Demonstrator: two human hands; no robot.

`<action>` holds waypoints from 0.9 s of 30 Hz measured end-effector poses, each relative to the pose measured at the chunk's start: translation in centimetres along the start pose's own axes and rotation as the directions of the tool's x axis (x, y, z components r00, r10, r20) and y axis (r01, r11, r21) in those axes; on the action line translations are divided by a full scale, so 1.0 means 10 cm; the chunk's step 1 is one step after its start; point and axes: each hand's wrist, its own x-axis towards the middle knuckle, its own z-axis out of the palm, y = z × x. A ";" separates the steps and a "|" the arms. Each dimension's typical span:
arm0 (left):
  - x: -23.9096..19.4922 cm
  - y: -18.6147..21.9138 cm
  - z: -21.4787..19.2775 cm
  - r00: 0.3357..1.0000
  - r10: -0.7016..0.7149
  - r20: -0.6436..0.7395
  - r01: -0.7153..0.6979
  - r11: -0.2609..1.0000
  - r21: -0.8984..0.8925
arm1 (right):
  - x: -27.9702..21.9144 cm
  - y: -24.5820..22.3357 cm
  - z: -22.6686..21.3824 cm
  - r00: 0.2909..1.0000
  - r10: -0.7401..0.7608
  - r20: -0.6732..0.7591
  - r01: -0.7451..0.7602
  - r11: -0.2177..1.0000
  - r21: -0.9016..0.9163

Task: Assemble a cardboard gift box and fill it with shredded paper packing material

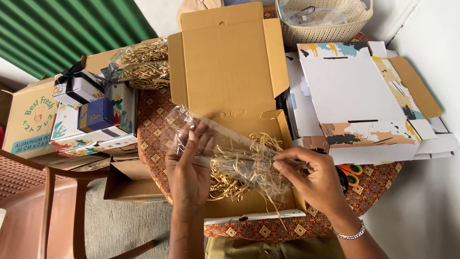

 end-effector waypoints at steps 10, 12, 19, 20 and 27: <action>-0.06 0.10 0.02 0.948 -0.111 0.297 0.055 0.980 0.192 | 0.25 -0.31 -0.54 0.998 0.041 0.056 -0.018 0.931 -0.363; -0.10 0.03 -0.01 0.962 -0.128 0.243 0.076 0.974 0.212 | 0.31 -0.48 -0.59 0.980 0.009 0.198 0.082 0.892 -0.445; -0.11 0.16 0.24 0.883 -0.167 0.440 -0.160 0.774 0.613 | 0.68 -0.34 -0.75 0.927 0.031 0.373 0.174 0.847 -0.503; -0.08 0.21 0.24 0.895 -0.139 0.425 -0.241 0.649 0.721 | 0.76 -0.29 -0.84 0.916 0.011 0.402 0.217 0.828 -0.517; -0.04 0.27 0.20 0.909 -0.166 0.382 -0.341 0.232 0.911 | 1.53 -0.04 -1.43 0.965 0.052 0.257 0.144 0.714 -0.686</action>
